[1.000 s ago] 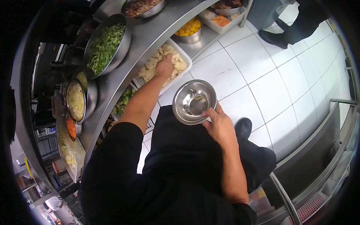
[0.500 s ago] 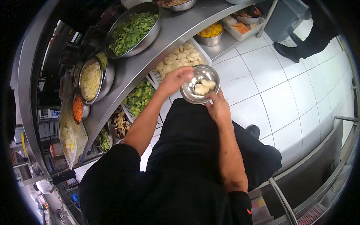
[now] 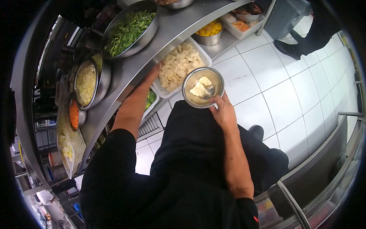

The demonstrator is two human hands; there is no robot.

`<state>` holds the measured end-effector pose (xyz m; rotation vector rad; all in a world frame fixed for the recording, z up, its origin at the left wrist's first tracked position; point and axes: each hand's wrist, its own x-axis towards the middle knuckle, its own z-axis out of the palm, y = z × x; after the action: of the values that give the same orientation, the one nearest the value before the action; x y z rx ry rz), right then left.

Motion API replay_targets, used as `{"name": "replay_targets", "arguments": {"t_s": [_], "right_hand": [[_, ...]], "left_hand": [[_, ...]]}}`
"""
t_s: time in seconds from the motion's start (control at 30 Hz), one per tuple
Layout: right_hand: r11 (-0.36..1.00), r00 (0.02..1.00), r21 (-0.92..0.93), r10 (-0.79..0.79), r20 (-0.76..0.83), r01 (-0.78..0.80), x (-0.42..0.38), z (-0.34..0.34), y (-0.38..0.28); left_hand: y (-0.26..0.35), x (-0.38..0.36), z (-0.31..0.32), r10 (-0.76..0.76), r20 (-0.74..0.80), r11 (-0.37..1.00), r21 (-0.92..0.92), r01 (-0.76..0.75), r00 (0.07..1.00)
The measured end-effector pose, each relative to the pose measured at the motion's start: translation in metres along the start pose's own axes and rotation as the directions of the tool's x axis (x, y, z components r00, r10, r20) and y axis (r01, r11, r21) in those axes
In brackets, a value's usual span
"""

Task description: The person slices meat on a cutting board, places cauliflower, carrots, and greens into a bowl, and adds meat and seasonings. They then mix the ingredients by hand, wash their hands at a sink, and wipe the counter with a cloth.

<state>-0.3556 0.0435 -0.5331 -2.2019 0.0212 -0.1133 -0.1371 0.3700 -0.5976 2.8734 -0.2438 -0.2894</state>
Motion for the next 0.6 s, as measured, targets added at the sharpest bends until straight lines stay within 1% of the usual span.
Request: {"name": "replay_targets", "arguments": {"t_s": [0.07, 0.13, 0.17, 0.23, 0.33, 0.4, 0.47, 0.53, 0.57, 0.6], "right_hand": [[1.000, 1.000, -0.002, -0.002, -0.002, 0.002, -0.001, -0.001, 0.000], [1.000, 1.000, -0.001, 0.018, 0.006, -0.018, -0.002, -0.004, -0.001], [1.000, 1.000, 0.006, 0.021, 0.007, -0.021, -0.001, -0.003, -0.001], [1.000, 0.999, 0.007, 0.024, 0.023, -0.025, -0.003, -0.005, 0.002], [0.999, 0.999, 0.001, 0.039, 0.035, -0.039, -0.002, -0.004, 0.000], [1.000, 1.000, -0.006, 0.017, 0.016, -0.017, -0.003, -0.001, 0.003], [1.000, 1.000, -0.013, 0.010, 0.017, -0.010, -0.004, 0.000, 0.003], [1.000, 0.999, -0.019, 0.019, 0.027, -0.019, -0.005, -0.001, -0.001], [0.999, 0.998, -0.010, 0.045, 0.052, -0.045, -0.005, -0.001, 0.000], [0.997, 0.995, -0.003, 0.071, 0.074, -0.071, -0.005, -0.002, 0.001]], "left_hand": [[0.010, -0.002, -0.001, -0.054, 0.031, 0.986, -0.159, 0.058, 0.998], [0.012, -0.007, 0.002, -0.003, 0.042, 0.973, -0.232, 0.013, 0.999], [0.003, -0.009, 0.006, 0.093, 0.019, 0.980, -0.180, -0.088, 0.995], [-0.014, -0.013, 0.015, 0.278, -0.024, 0.957, -0.073, -0.280, 0.960], [-0.014, -0.017, 0.017, 0.196, -0.066, 0.966, -0.156, -0.204, 0.978], [-0.028, 0.009, 0.028, 0.203, -0.032, 0.947, -0.246, -0.204, 0.979], [-0.035, 0.023, 0.036, 0.132, 0.003, 0.933, -0.339, -0.123, 0.991], [-0.033, 0.026, 0.037, -0.010, 0.049, 0.906, -0.422, 0.030, 0.999], [-0.033, 0.026, 0.032, -0.016, 0.007, 0.876, -0.481, 0.017, 1.000], [-0.033, 0.024, 0.027, 0.010, -0.076, 0.922, -0.385, -0.038, 0.997]]}}
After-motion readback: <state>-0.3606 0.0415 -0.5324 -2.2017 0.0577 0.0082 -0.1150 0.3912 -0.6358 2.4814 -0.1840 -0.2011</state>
